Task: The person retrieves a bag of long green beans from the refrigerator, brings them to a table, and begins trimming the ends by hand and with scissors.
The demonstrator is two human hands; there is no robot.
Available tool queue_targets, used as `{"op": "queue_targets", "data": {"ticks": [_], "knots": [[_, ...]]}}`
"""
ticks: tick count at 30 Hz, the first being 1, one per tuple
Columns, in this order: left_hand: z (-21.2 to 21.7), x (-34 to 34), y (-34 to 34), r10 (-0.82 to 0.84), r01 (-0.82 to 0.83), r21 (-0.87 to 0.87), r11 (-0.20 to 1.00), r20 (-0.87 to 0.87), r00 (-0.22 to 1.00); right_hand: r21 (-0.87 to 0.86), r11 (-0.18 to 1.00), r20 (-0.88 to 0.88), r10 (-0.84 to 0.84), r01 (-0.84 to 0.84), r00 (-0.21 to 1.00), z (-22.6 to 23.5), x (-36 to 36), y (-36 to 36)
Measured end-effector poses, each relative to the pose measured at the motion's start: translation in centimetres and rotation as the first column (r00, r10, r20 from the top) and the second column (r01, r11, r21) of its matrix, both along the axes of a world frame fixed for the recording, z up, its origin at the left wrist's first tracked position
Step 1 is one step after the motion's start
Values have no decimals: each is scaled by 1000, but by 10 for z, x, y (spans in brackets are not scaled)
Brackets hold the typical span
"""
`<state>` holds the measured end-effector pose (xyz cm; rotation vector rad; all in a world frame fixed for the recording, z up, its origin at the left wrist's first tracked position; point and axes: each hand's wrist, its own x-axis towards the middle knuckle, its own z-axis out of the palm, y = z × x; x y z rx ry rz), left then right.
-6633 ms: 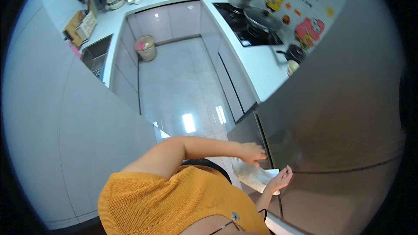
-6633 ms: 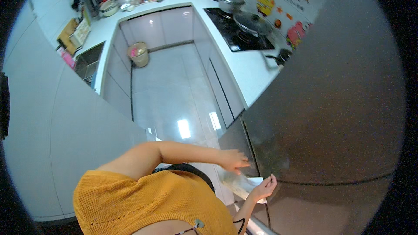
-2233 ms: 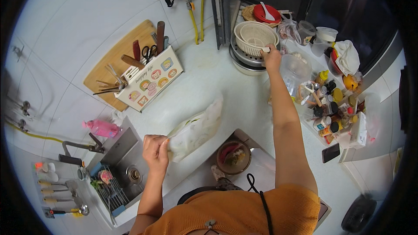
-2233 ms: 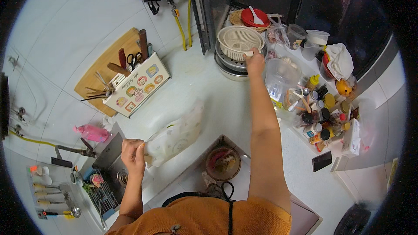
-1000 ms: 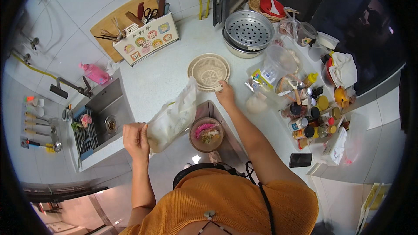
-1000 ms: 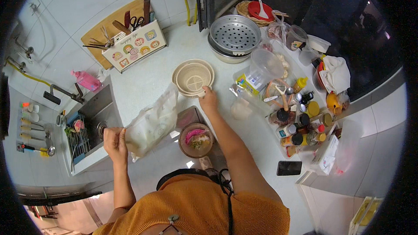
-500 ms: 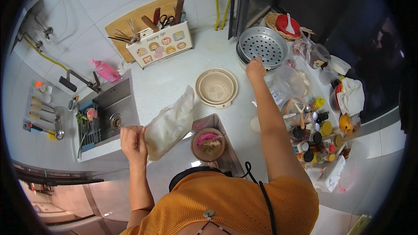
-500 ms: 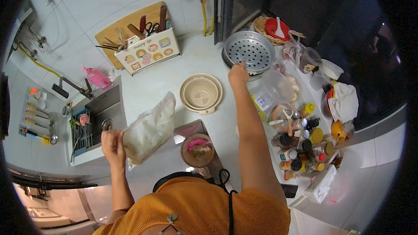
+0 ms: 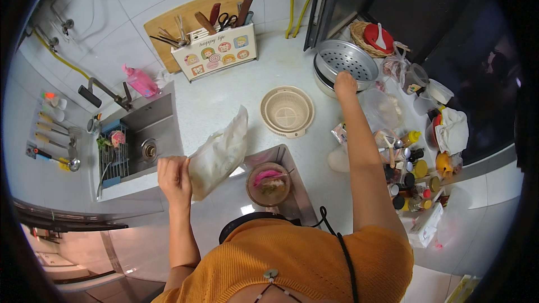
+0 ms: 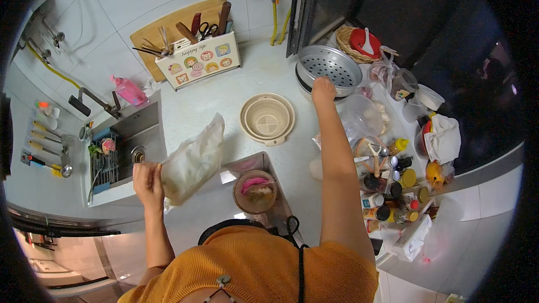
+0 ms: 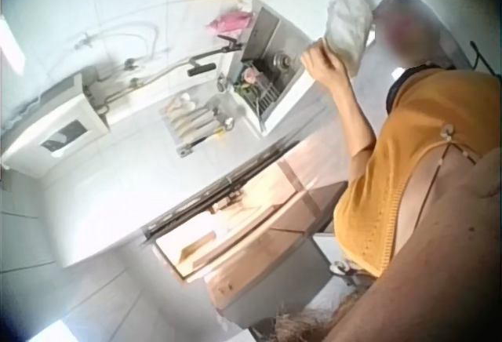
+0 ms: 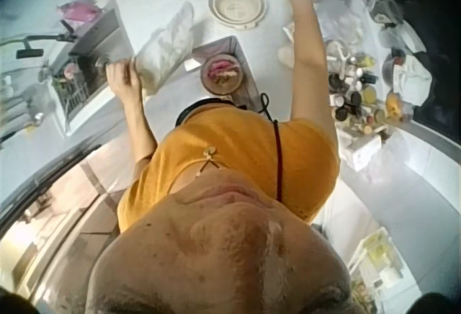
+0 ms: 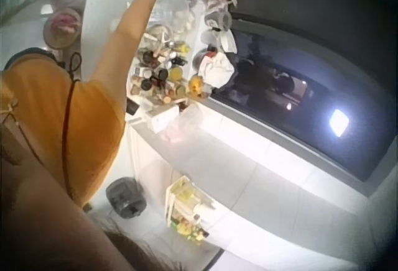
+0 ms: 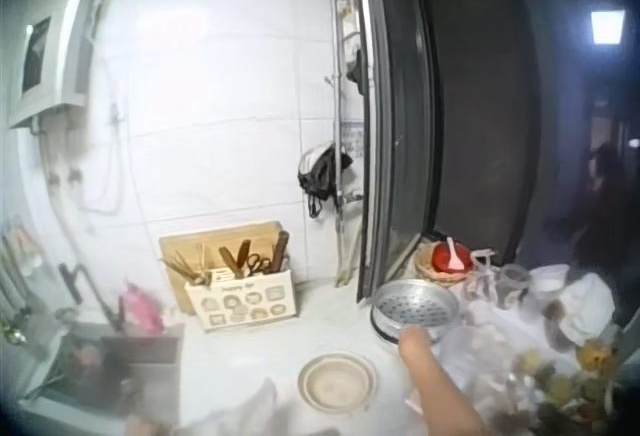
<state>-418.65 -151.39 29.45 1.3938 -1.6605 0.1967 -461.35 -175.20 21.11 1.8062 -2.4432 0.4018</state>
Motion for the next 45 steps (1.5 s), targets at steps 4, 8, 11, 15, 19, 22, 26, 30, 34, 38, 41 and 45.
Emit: {"op": "queue_targets", "data": {"ticks": [4,8,11,15,19,22,26,30,34,38,41,45], "knots": [[-5,11,9,-6,6,-8,1000,-45,999,-87,996,0,23,-23,1000,49,28,45],[-6,33,27,-26,24,-32,999,-85,996,-226,945,52,254,-236,966,68,81,114],[-4,54,44,-34,30,-71,997,-65,997,-265,905,135,377,-334,916,68,121,160],[3,84,75,-7,5,-44,999,-45,999,-302,842,148,505,-447,850,64,169,203],[1,114,111,9,-11,-24,1000,-57,998,-319,771,92,604,-552,792,58,212,234],[-4,140,140,51,-52,-27,998,-42,998,-405,674,16,681,-618,732,50,242,258],[-10,173,182,133,-133,-4,991,-50,990,-469,528,-132,751,-708,648,43,269,289],[-19,204,220,224,-224,-6,974,-45,974,-459,378,-260,808,-804,528,45,299,305],[-26,231,253,301,-301,2,954,-27,953,-452,258,-319,847,-854,425,52,332,316],[-36,255,284,364,-364,10,932,-54,930,-492,207,-284,880,-846,380,54,366,322],[-43,271,305,409,-409,15,913,-67,910,-600,314,60,935,-735,351,59,392,327],[-49,283,329,464,-462,36,886,-76,883,-567,659,804,573,-494,-158,48,401,306]]}}
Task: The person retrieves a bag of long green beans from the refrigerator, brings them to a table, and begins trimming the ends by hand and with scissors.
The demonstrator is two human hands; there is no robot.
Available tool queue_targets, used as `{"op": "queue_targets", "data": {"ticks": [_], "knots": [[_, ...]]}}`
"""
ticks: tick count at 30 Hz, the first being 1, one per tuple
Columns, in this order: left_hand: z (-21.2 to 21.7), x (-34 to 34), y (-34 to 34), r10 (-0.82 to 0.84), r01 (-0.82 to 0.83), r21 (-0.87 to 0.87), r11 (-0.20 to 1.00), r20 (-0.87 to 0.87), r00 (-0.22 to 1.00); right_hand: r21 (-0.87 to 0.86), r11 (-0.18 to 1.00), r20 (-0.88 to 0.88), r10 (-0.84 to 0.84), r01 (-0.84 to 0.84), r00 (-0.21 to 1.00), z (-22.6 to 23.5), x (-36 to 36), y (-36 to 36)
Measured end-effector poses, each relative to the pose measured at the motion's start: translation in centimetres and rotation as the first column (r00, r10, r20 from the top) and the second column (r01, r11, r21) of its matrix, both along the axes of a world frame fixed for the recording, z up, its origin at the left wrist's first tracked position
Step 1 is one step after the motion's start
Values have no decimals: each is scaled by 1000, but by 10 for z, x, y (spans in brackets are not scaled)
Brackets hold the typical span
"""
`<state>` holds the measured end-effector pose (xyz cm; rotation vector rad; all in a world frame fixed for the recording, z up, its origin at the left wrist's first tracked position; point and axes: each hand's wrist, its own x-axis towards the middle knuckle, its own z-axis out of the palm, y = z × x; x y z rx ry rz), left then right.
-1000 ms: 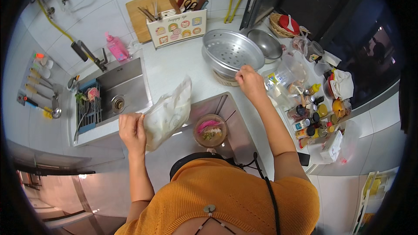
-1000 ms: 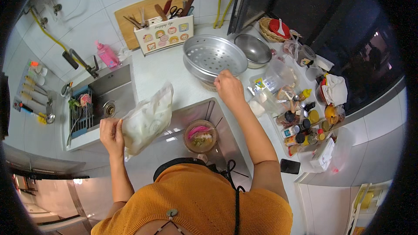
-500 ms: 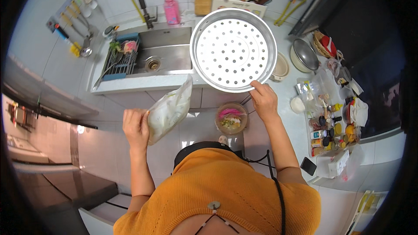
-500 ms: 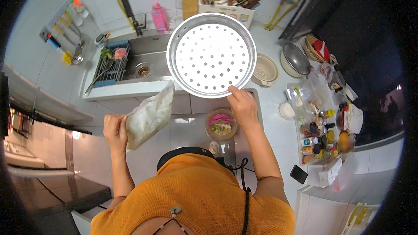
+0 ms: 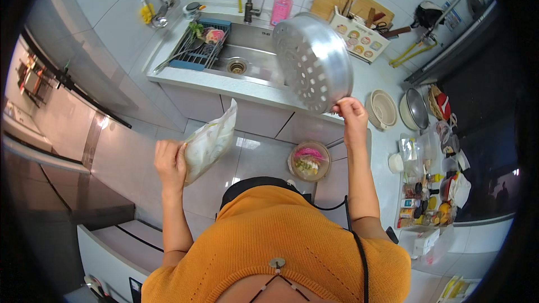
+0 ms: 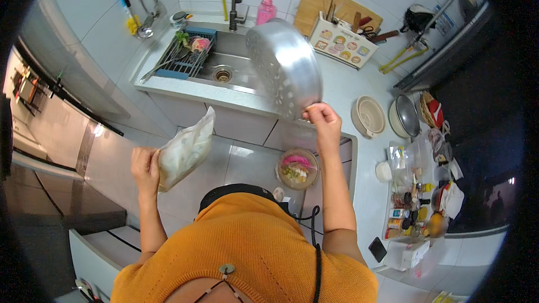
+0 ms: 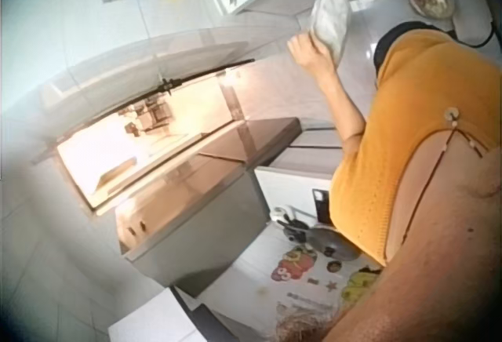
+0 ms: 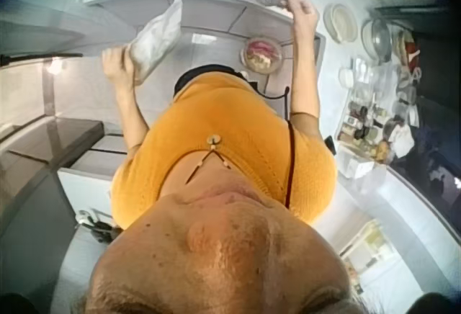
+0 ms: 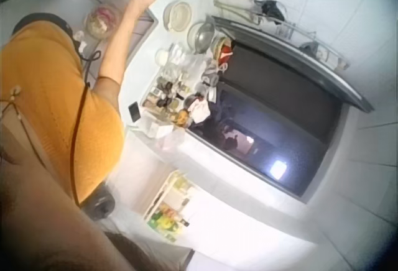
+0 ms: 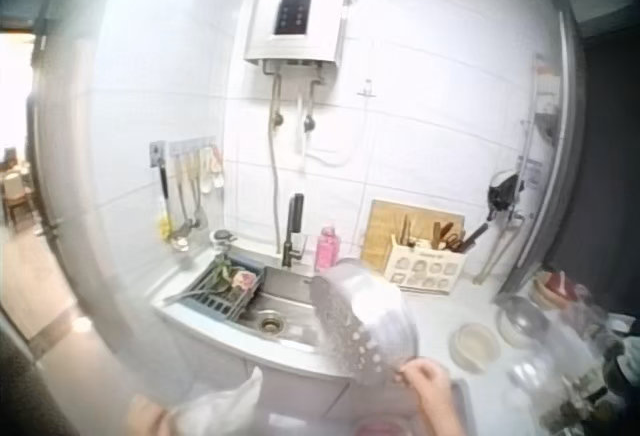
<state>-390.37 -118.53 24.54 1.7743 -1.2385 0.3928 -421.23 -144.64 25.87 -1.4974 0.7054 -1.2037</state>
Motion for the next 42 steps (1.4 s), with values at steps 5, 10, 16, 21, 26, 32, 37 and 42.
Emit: {"op": "queue_targets", "data": {"ticks": [5,10,16,21,26,32,37,42], "knots": [[-1,14,28,83,-83,-3,997,-11,996,458,808,487,121,-371,865,-18,21,-13],[0,33,53,163,-163,13,987,-10,987,540,671,645,58,-508,762,-33,65,-9],[4,61,79,264,-264,15,965,-1,965,648,477,669,16,-594,743,-29,128,-2],[-7,91,107,446,-449,-30,893,-68,892,751,455,485,111,-479,867,-31,215,8],[-4,136,129,574,-578,-18,816,-96,813,680,507,313,453,-530,835,-62,293,-18],[12,200,174,815,-814,29,580,-34,579,537,630,-370,773,-560,516,-63,458,6],[30,246,209,937,-937,6,351,-7,351,573,392,-472,876,-720,101,-72,597,58],[36,304,255,980,-980,-4,199,-33,199,560,210,-456,886,-801,-87,-85,712,140]]}}
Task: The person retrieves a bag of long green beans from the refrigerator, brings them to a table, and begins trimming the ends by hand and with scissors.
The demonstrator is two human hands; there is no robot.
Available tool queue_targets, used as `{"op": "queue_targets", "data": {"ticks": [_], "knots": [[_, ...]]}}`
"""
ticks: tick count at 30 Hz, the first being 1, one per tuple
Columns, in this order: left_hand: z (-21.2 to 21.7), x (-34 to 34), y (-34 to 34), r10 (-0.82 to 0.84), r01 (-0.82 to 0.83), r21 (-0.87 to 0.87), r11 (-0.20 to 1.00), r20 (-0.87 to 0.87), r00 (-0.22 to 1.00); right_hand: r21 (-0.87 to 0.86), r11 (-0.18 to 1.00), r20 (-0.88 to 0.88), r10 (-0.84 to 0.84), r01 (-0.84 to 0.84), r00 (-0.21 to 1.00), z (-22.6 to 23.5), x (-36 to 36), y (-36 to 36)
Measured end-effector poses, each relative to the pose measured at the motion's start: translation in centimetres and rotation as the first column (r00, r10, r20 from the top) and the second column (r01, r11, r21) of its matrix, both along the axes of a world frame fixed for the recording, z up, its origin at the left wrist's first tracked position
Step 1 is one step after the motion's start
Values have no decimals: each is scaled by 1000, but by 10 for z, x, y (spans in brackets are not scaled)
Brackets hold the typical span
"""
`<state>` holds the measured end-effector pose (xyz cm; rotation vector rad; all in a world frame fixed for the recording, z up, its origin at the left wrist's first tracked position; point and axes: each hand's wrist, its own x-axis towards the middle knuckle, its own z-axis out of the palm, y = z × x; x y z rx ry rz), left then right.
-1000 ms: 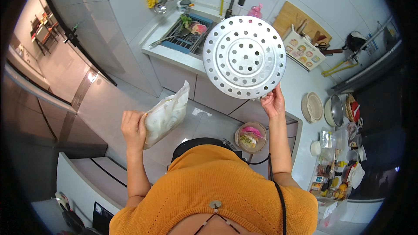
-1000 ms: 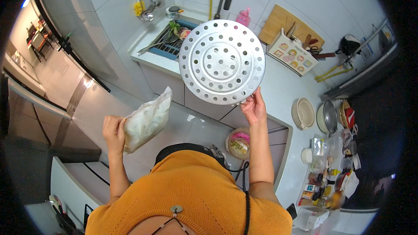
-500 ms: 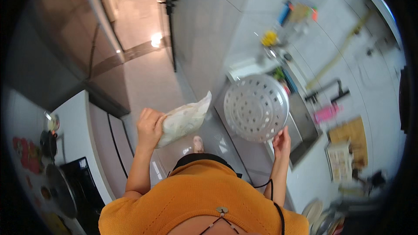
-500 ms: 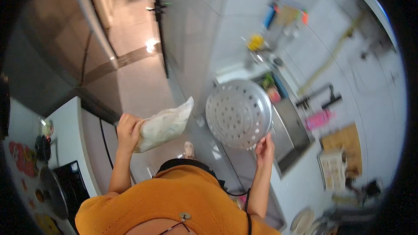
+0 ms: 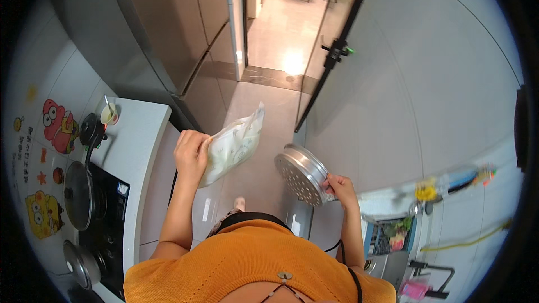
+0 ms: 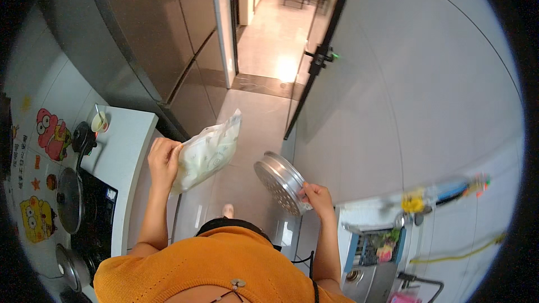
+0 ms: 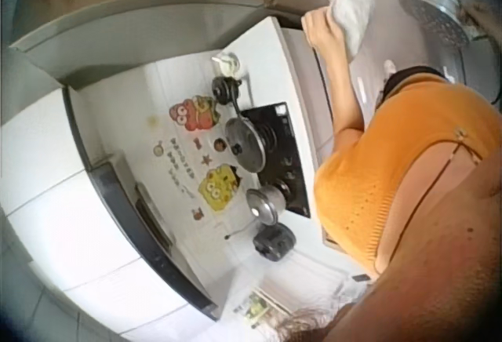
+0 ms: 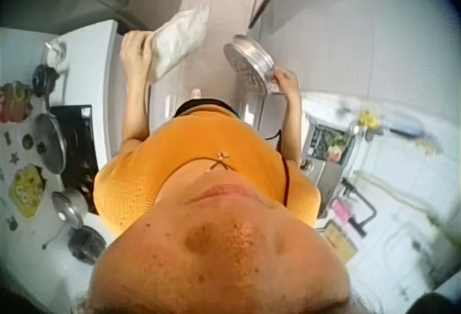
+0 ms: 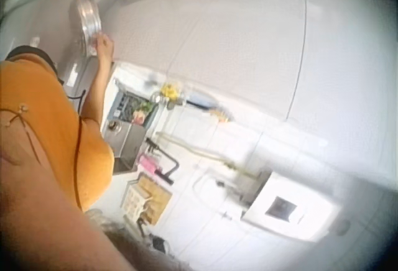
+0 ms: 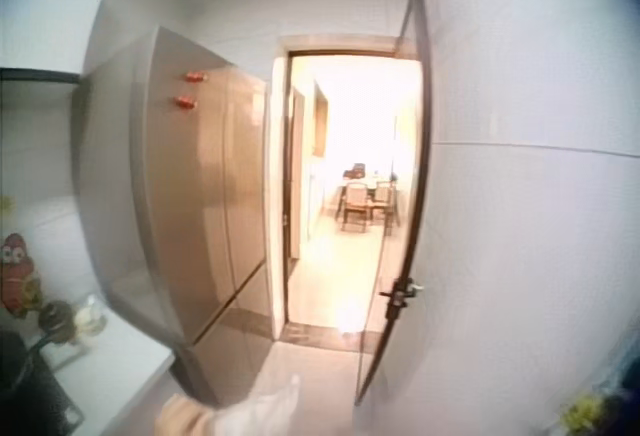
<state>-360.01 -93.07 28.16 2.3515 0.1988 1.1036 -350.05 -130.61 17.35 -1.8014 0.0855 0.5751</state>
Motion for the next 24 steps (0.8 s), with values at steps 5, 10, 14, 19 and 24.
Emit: {"op": "queue_targets", "data": {"ticks": [5,10,14,19,24], "knots": [[-11,70,58,23,-23,11,1000,14,1000,32,999,135,16,-20,991,5,98,88],[-26,157,110,-120,121,-31,992,34,992,1,999,150,-37,37,988,23,174,150],[-28,241,144,-141,142,-43,989,31,989,27,998,183,-68,64,981,38,236,186],[-42,345,179,-135,136,-48,990,30,990,191,965,302,-231,179,925,51,322,222],[-44,460,210,-84,83,-73,994,-7,996,189,981,578,-136,30,805,54,460,257]]}}
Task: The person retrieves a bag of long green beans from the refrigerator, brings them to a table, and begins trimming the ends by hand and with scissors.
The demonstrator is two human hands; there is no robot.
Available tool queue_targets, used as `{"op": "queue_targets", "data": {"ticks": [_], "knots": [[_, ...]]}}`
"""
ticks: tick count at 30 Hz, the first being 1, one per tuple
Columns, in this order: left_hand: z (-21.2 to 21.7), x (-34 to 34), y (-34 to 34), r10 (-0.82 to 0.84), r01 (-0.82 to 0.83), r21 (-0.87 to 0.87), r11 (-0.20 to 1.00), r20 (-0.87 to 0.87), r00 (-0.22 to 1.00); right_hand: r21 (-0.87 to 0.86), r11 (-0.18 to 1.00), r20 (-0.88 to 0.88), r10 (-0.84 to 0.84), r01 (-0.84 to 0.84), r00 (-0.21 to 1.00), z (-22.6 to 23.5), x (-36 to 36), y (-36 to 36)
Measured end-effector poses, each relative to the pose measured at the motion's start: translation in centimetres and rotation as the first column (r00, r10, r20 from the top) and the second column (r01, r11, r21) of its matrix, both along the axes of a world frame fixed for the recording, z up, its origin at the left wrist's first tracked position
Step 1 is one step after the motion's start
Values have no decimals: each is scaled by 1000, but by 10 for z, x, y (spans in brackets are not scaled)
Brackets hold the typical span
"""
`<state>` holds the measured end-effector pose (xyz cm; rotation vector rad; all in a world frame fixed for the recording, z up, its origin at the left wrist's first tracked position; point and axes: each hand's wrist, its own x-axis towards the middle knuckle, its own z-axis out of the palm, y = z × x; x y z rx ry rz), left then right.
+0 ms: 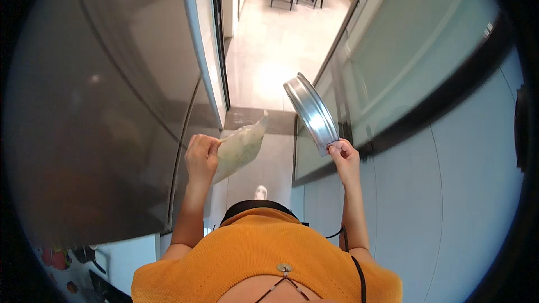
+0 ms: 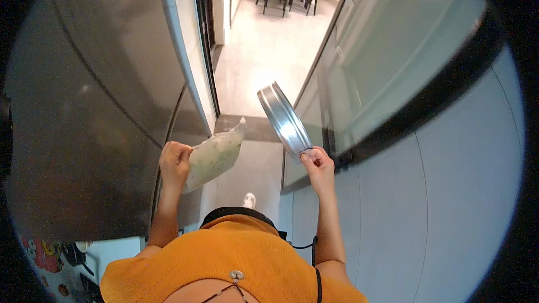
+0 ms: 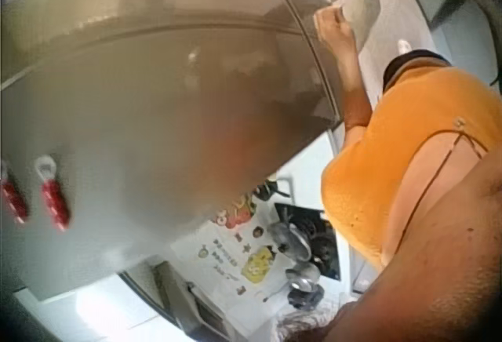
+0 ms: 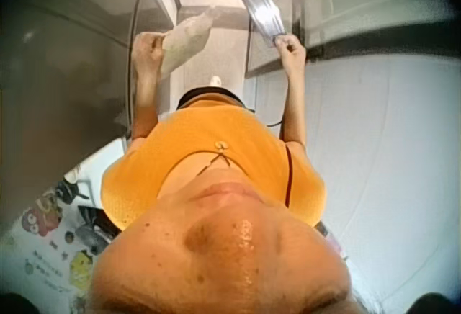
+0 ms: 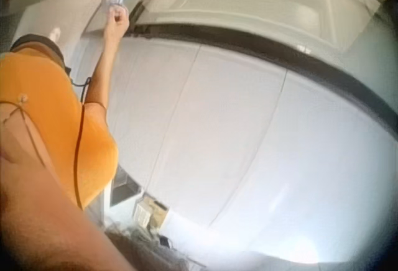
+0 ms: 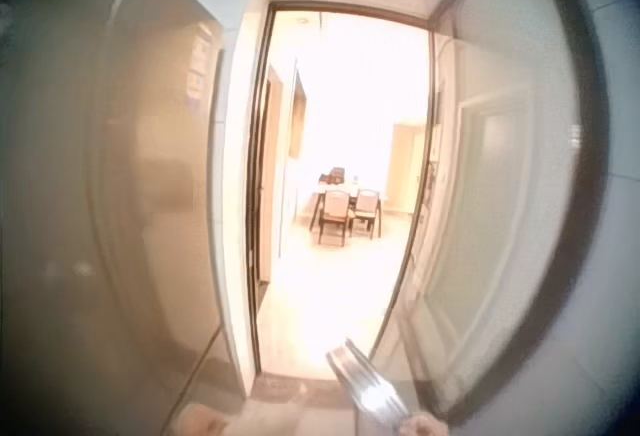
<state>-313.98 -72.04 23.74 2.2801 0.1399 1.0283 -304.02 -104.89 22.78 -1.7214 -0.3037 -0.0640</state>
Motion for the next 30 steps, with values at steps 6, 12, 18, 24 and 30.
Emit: {"op": "queue_targets", "data": {"ticks": [6,12,18,24,30], "knots": [[0,123,35,-5,4,-28,1000,-17,1000,-435,886,232,-63,162,971,-10,136,9],[3,244,51,-87,86,-39,996,-28,996,-395,915,-18,-99,84,995,-46,191,-29],[-4,346,61,-245,245,-4,970,-37,969,-170,984,-384,-121,59,915,-47,189,-32],[-14,408,60,-347,349,21,937,-53,936,-95,994,-554,-103,60,826,-57,186,-35],[-17,427,57,-374,375,0,927,-61,925,-85,988,-569,-152,126,808,-59,173,-32]]}}
